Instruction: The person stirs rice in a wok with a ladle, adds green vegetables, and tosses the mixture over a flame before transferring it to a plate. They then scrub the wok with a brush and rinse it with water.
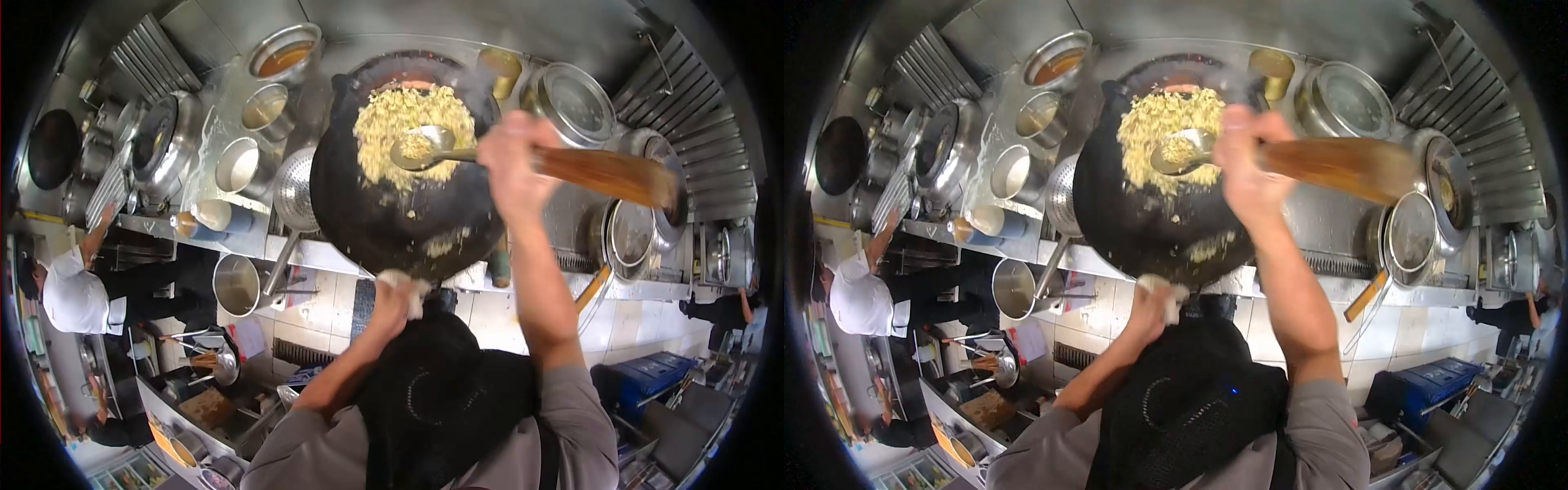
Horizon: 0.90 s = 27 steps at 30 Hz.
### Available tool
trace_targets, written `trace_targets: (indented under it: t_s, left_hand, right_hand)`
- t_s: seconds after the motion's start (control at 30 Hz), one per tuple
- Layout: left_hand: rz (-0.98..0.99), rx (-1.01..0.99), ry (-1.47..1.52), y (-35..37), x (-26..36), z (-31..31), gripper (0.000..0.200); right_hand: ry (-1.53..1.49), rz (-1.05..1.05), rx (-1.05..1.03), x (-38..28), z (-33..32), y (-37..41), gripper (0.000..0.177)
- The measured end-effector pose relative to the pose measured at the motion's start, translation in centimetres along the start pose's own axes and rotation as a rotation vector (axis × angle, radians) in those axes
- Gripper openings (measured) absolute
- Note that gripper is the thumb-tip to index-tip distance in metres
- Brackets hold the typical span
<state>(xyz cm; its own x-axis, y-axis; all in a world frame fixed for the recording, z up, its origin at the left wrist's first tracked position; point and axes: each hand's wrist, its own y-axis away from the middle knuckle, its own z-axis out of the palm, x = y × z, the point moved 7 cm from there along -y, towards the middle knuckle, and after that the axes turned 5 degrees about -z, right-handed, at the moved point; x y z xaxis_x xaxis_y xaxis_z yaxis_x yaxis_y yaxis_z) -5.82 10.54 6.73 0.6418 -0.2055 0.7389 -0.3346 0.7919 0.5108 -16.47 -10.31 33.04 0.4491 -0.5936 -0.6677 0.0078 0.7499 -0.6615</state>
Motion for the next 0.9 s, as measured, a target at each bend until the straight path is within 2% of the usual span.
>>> trace_targets:
  t_s: [0.07, 0.1, 0.17, 0.23, 0.27, 0.3, 0.33, 0.37, 0.4, 0.43, 0.47, 0.53, 0.6, 0.63, 0.67, 0.73, 0.8, 0.9]
  left_hand:
    - [0.063, -0.029, 0.061, -0.5, 2.2, 0.4, 0.024]
    - [-0.014, -0.049, 0.113, -1.4, 4.0, 1.1, 0.023]
    - [-0.105, -0.058, 0.157, -7.9, 7.2, 2.3, 0.018]
    - [-0.121, -0.049, 0.15, -12.8, 7.1, 2.2, 0.015]
    - [-0.074, 0.014, 0.151, -14.0, 6.7, 2.5, 0.014]
    - [-0.037, 0.084, 0.156, -14.6, 6.1, 2.2, 0.014]
    - [-0.056, 0.089, 0.157, -14.8, 5.3, 1.7, 0.014]
    - [-0.044, 0.077, 0.11, -15.1, 5.0, 1.2, 0.014]
    - [-0.02, 0.062, 0.077, -15.9, 5.2, 1.2, 0.015]
    - [-0.046, 0.064, 0.168, -15.8, 5.5, 1.6, 0.014]
    - [-0.06, 0.072, 0.173, -16.3, 5.6, 1.2, 0.014]
    - [-0.084, -0.008, 0.115, -16.8, 5.1, 1.1, 0.015]
    - [-0.089, -0.019, 0.117, -17.8, 4.4, 1.3, 0.016]
    - [-0.101, -0.013, 0.096, -17.5, 4.4, 1.0, 0.017]
    - [-0.107, -0.014, 0.07, -17.7, 4.9, 0.8, 0.018]
    - [-0.16, 0.013, 0.108, -18.2, 4.3, 0.6, 0.021]
    - [-0.083, -0.137, 0.08, -18.5, 3.8, 0.3, 0.026]
    - [-0.102, -0.133, 0.019, -18.6, 4.1, -0.1, 0.027]
  right_hand:
    - [-0.212, -0.06, -0.097, -3.7, 0.7, -3.8, 0.033]
    - [-0.207, -0.037, -0.095, -3.8, 1.3, -4.6, 0.033]
    - [-0.524, 0.157, 0.003, -0.9, 2.5, -7.5, 0.031]
    - [0.116, -0.005, 0.115, 3.0, 4.4, -8.0, 0.032]
    - [0.06, 0.049, 0.111, 7.5, 5.0, -7.2, 0.033]
    - [-0.146, 0.235, 0.065, 14.5, 4.2, -5.4, 0.033]
    - [0.18, 0.194, -0.015, 17.6, 3.9, -2.1, 0.036]
    - [0.144, 0.267, -0.031, 16.6, 3.5, -0.3, 0.039]
    - [0.326, 0.166, -0.106, 13.7, 2.8, 0.6, 0.039]
    - [0.504, 0.073, -0.182, 10.8, 2.3, 2.2, 0.04]
    - [0.408, 0.102, -0.109, 9.4, 2.0, 3.9, 0.04]
    - [0.491, 0.033, -0.034, 13.4, 0.5, 5.1, 0.039]
    - [0.435, 0.15, -0.038, 15.9, 1.4, 2.0, 0.038]
    - [0.306, 0.282, 0.024, 14.4, 2.2, 0.6, 0.042]
    - [0.366, 0.305, -0.039, 12.1, 2.0, 0.4, 0.038]
    - [0.276, 0.172, 0.128, 8.3, 2.0, 3.3, 0.034]
    - [0.277, 0.029, 0.117, 13.2, -0.4, 5.2, 0.031]
    - [0.235, 0.23, 0.266, 12.9, -2.0, -1.4, 0.032]
